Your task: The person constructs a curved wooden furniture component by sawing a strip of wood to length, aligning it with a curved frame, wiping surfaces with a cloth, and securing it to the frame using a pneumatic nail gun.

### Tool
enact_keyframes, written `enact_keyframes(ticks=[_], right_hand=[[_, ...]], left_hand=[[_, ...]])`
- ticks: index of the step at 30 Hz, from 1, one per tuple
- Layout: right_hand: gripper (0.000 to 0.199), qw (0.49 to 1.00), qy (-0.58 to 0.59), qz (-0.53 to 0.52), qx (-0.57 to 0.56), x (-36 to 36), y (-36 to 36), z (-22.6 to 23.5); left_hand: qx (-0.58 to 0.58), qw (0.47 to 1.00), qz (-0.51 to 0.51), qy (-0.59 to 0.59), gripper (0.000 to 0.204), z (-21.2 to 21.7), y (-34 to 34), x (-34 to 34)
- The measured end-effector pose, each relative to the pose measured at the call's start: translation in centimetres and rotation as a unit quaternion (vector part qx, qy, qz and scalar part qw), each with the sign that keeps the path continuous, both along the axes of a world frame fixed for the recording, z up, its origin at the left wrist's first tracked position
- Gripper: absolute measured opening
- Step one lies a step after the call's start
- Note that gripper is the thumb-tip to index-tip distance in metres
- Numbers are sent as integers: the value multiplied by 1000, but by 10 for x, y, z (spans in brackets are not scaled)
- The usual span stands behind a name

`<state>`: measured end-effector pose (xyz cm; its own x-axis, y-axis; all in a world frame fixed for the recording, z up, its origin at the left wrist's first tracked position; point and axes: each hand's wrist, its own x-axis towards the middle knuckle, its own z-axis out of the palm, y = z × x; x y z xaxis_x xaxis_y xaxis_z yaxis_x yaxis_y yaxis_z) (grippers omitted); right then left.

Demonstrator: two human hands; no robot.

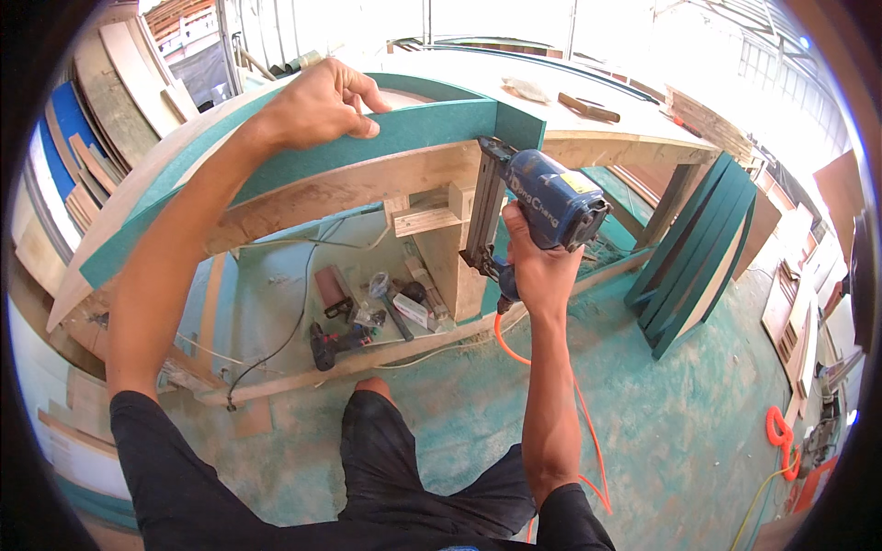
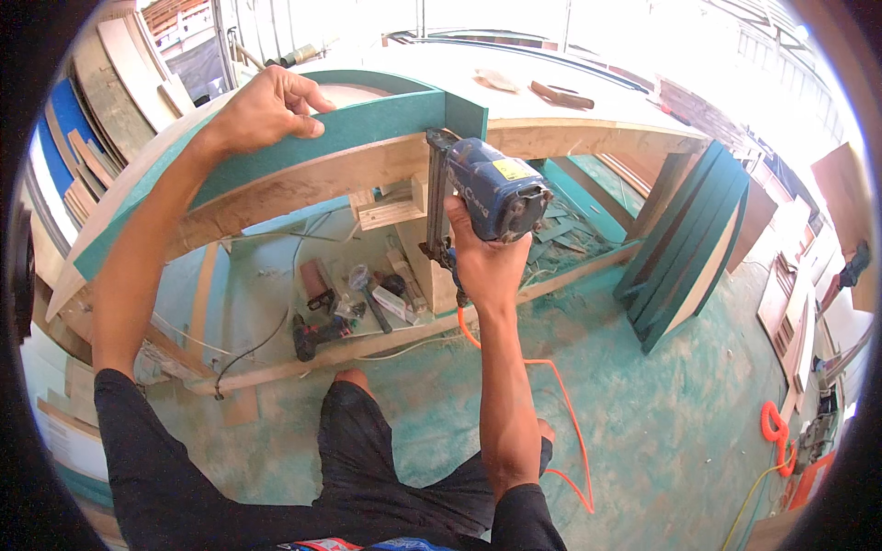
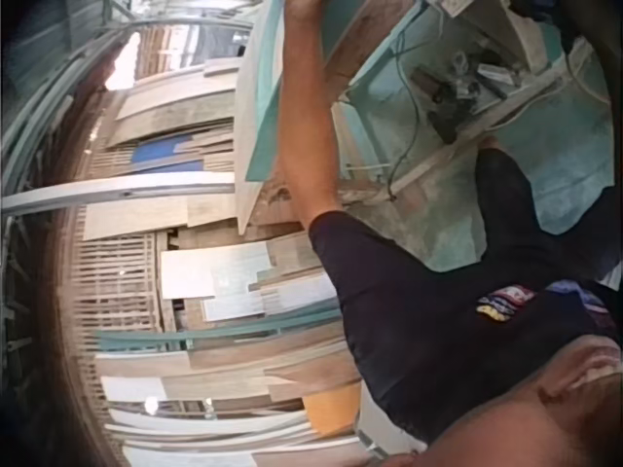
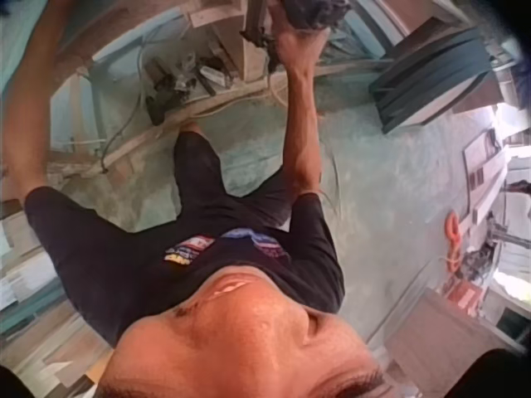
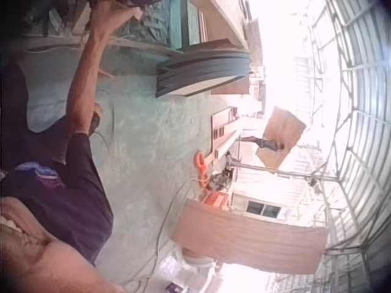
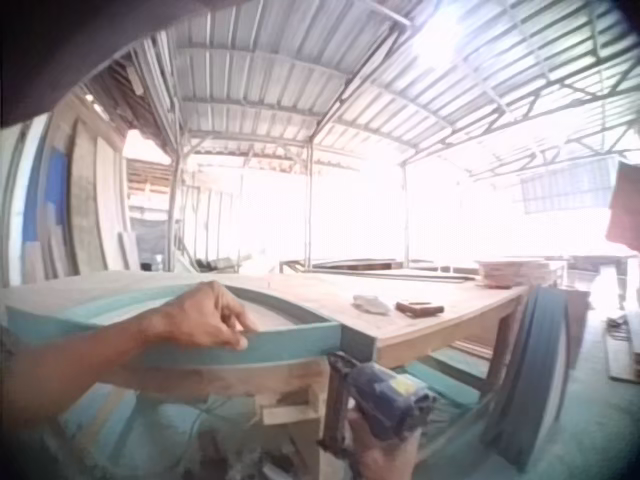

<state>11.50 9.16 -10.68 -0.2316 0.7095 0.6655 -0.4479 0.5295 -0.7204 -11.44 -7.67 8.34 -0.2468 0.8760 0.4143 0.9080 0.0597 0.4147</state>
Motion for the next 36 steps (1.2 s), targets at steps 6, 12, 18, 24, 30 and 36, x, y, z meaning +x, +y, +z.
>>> enact_keyframes(ticks=[6,12,18,24,30,36], right_hand=[[18,999,23,18,-21,-8,-6,1],[18,1000,2,-10,9,-8,-1,0],[19,998,6,-42,56,-10,-2,2],[22,999,-4,-24,46,-3,-6,-10],[27,997,-29,7,-74,42,-29,-68],[28,975,-85,64,-197,49,-59,-87]], left_hand=[[-8,1000,3,-11,26,2,-2,4],[-8,1000,10,-2,20,2,-3,5],[-18,1000,11,-5,24,5,-2,4],[-9,1000,12,-12,25,5,-1,1],[-13,1000,20,-3,22,10,5,14],[-5,1000,16,-6,26,4,-3,9]])
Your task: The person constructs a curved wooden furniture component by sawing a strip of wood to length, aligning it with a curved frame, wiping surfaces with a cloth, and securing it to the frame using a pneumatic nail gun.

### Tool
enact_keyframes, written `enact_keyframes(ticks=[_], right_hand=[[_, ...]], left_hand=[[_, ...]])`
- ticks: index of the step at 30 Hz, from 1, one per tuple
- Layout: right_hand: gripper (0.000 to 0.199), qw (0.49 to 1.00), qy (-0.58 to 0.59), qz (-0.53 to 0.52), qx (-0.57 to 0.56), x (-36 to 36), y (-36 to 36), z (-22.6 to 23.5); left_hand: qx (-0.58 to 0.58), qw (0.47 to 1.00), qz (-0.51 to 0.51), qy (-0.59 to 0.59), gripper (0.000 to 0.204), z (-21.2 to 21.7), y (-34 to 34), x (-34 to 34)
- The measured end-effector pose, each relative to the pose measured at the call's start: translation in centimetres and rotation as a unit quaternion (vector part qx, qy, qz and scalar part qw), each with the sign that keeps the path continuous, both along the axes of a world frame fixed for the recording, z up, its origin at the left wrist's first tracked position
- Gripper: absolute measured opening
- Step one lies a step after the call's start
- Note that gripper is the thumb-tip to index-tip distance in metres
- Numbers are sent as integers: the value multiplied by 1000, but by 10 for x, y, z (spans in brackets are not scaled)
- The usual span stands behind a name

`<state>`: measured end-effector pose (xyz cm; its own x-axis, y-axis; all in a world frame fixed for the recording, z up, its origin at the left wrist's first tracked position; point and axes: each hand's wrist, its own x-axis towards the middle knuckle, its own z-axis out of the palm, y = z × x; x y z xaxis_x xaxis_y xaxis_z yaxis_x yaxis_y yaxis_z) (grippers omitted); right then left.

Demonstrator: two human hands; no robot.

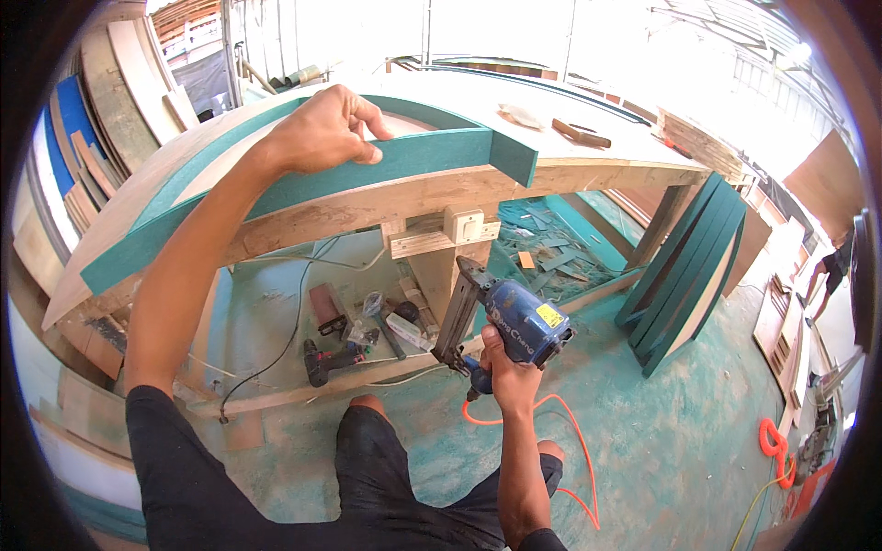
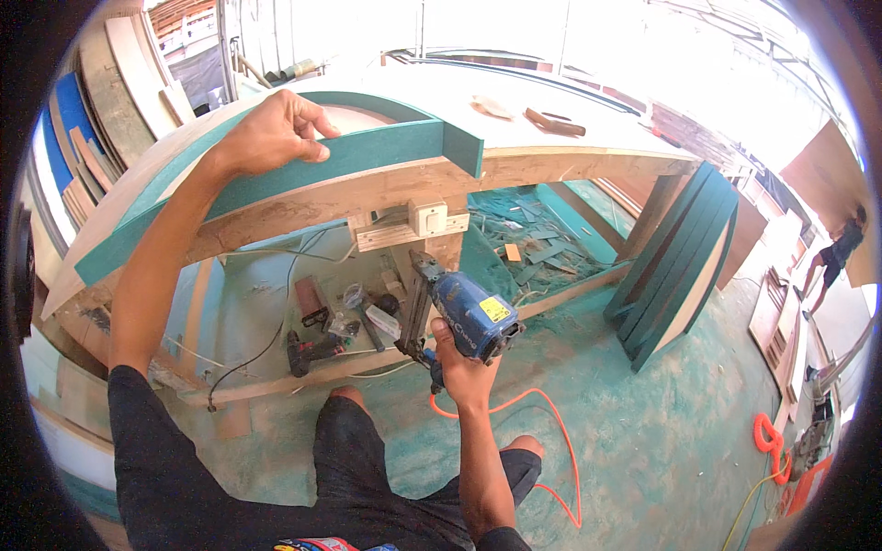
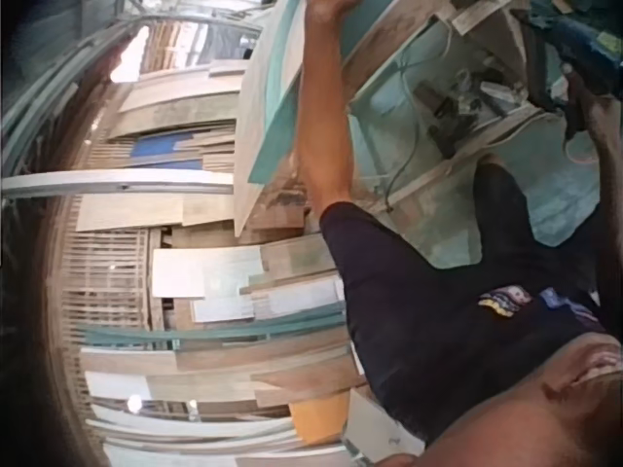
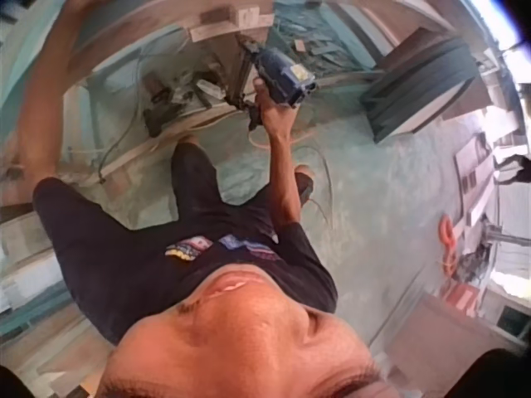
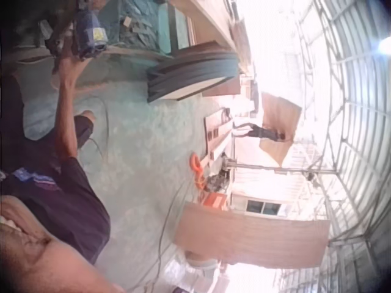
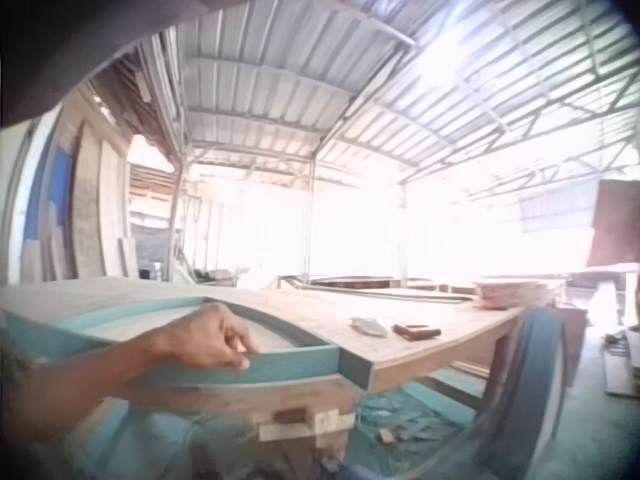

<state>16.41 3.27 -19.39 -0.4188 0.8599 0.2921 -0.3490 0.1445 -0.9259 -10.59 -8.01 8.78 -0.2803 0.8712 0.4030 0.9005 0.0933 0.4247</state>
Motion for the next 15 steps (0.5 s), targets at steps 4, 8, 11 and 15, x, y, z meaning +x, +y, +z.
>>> enact_keyframes(ticks=[4,8,11,15], right_hand=[[32,997,33,-11,67,-18,-6,17],[42,983,64,-31,169,-46,-15,64],[45,975,78,-33,204,-60,-17,92],[35,971,83,-32,222,-73,-14,95]], left_hand=[[-2,1000,6,8,26,-2,3,-3],[-11,1000,5,14,27,-3,0,-9],[-6,999,7,38,27,-2,3,-5],[-7,999,10,40,27,0,3,-4]])
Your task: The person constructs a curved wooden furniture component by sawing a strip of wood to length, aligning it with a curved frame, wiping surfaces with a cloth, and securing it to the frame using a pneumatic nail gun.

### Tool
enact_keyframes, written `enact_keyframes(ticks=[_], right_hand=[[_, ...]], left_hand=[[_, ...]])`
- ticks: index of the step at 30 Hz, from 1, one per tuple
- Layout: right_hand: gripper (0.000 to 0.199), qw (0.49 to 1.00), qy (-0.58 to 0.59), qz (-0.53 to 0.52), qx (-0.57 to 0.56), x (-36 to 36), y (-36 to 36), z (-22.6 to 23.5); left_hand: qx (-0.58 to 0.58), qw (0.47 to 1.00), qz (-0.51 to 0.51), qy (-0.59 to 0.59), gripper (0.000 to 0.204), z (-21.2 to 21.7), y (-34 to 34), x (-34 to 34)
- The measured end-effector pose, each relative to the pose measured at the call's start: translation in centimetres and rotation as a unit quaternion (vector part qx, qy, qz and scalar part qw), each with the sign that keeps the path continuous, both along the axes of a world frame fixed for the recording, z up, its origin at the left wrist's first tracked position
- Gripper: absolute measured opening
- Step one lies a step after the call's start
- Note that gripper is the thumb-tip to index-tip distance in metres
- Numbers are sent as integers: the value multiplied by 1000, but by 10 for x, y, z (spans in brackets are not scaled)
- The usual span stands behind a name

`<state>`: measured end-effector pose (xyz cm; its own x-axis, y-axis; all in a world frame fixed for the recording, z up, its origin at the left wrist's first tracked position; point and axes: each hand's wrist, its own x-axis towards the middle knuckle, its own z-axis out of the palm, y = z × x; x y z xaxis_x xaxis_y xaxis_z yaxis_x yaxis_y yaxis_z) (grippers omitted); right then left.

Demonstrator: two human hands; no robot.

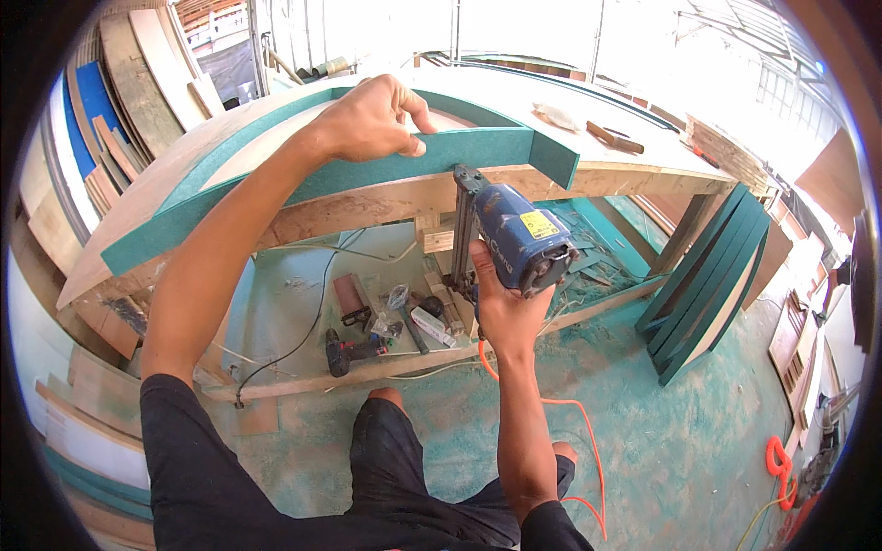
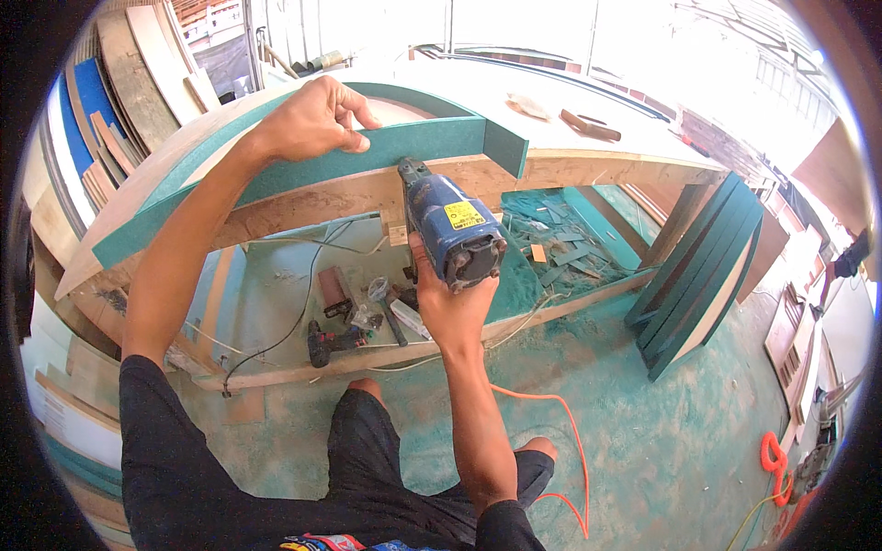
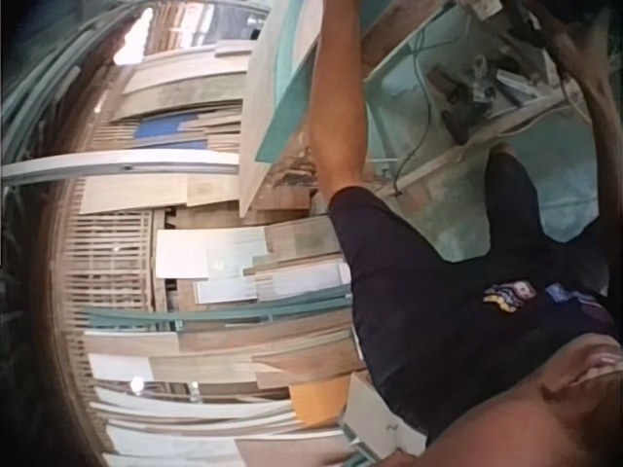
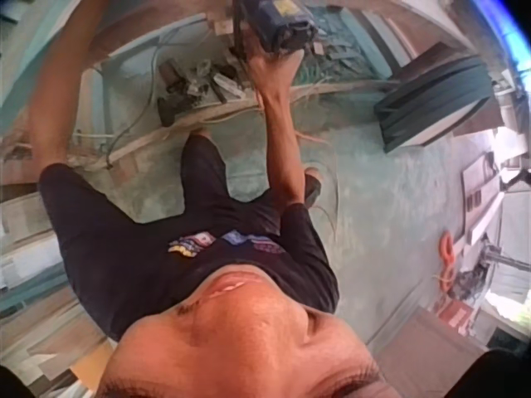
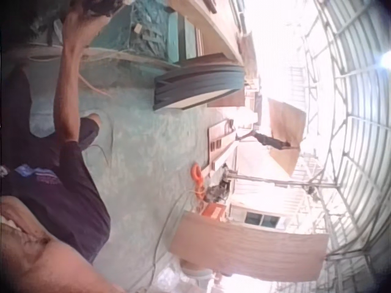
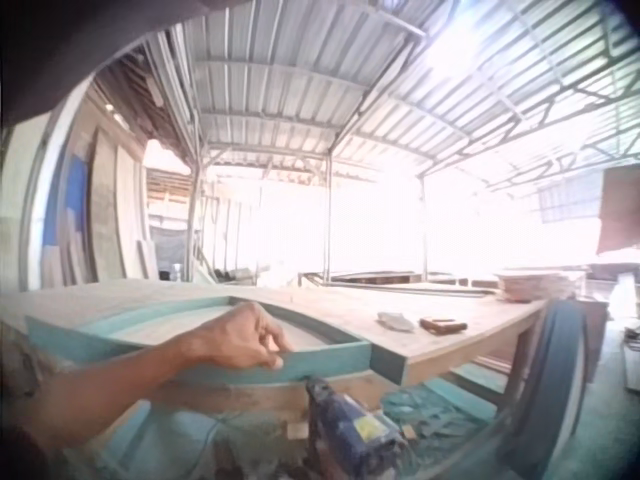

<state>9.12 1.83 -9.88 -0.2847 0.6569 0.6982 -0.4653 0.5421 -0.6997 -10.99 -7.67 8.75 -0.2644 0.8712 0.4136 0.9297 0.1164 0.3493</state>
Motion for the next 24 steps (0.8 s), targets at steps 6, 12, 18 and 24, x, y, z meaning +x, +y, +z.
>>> enact_keyframes(ticks=[6,12,18,24], right_hand=[[43,999,15,-30,9,-11,1,-9],[54,1000,-15,-13,3,-7,-6,-7],[33,1000,-10,-12,0,-5,-6,-3],[21,994,15,-80,-76,3,-9,-86]], left_hand=[[4,1000,-2,7,25,1,-2,4],[3,1000,-18,-3,25,-1,1,-4],[13,1000,-22,-18,24,-6,2,-10],[8,1000,-4,6,25,-3,-6,6]])
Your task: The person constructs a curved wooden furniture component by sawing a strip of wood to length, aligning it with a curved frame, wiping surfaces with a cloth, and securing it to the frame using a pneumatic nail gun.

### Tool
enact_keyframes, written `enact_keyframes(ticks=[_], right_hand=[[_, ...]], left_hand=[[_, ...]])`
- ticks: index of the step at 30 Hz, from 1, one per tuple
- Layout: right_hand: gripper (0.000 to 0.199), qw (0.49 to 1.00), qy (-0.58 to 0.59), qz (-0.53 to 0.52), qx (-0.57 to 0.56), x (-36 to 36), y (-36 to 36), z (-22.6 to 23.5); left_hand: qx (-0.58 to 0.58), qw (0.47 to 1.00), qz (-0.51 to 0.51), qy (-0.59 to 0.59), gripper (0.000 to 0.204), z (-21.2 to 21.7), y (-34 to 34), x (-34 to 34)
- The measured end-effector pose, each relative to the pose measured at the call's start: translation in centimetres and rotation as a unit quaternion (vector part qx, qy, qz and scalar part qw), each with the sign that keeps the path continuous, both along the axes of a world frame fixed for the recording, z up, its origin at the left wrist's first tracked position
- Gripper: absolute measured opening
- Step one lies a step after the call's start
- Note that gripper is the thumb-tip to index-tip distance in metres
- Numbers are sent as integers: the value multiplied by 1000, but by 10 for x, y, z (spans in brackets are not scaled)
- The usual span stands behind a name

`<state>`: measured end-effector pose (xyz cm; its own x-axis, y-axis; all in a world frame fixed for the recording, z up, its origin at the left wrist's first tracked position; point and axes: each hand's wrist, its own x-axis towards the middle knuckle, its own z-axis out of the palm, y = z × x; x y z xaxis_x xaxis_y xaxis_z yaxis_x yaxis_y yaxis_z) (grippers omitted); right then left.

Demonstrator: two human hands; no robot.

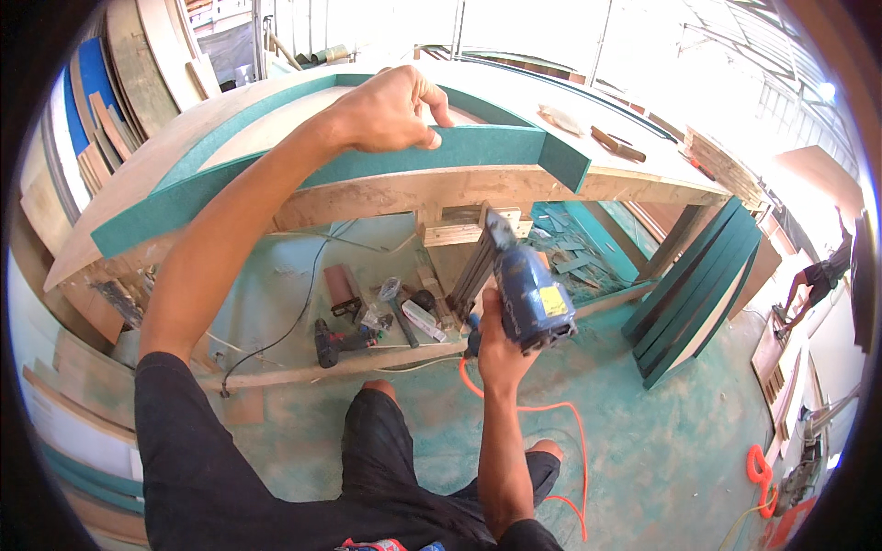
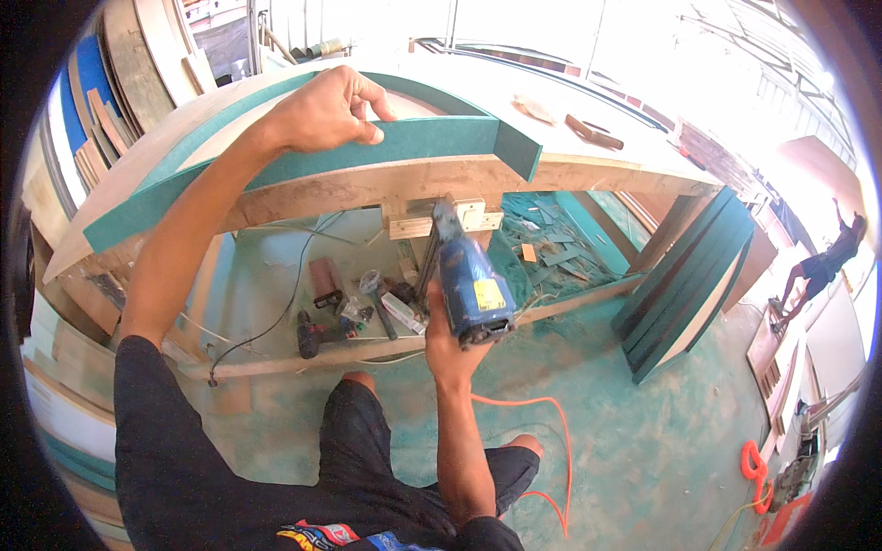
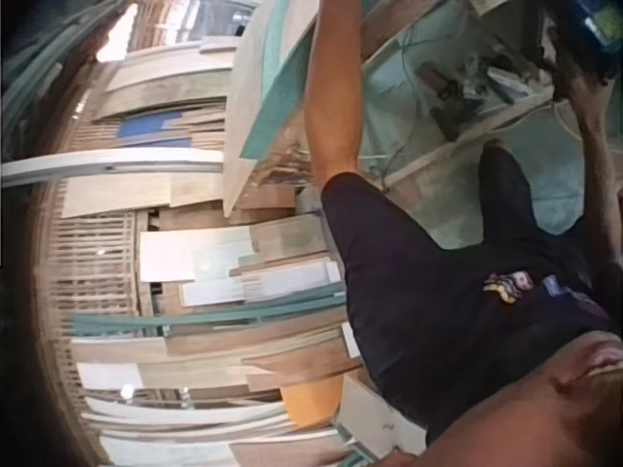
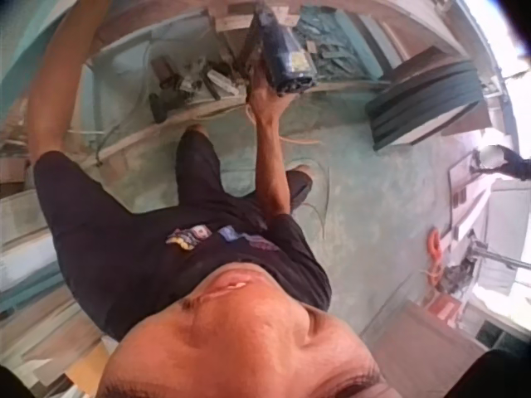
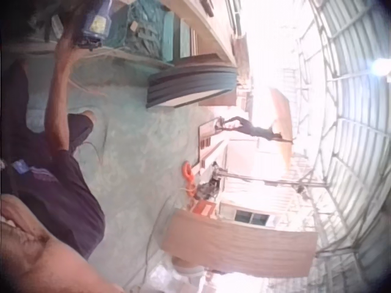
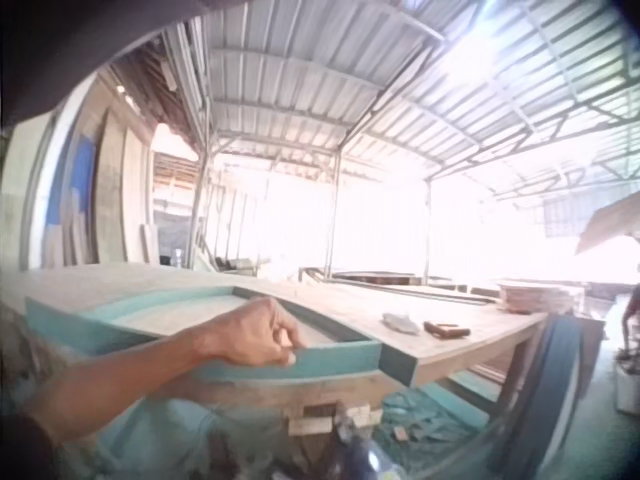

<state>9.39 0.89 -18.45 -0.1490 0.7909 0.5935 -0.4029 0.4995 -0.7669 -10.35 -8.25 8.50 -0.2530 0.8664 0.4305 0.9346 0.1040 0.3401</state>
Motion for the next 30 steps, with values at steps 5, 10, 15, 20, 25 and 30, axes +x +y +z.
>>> enact_keyframes(ticks=[5,10,15,20,25,30], right_hand=[[17,996,-73,33,-46,24,-21,-71],[17,975,-95,82,-181,47,-50,-143],[25,952,-143,117,-243,78,-69,-168],[38,923,-193,154,-295,75,-79,-170],[45,907,-198,149,-339,102,-70,-161],[47,910,-213,133,-331,97,-68,-181]], left_hand=[[47,996,59,57,27,-11,-6,3],[126,973,138,136,25,-32,5,33],[156,964,145,159,25,-55,14,40],[196,942,178,208,30,-55,-5,33],[231,920,164,272,29,-75,14,28],[235,914,152,294,30,-85,5,-9]])
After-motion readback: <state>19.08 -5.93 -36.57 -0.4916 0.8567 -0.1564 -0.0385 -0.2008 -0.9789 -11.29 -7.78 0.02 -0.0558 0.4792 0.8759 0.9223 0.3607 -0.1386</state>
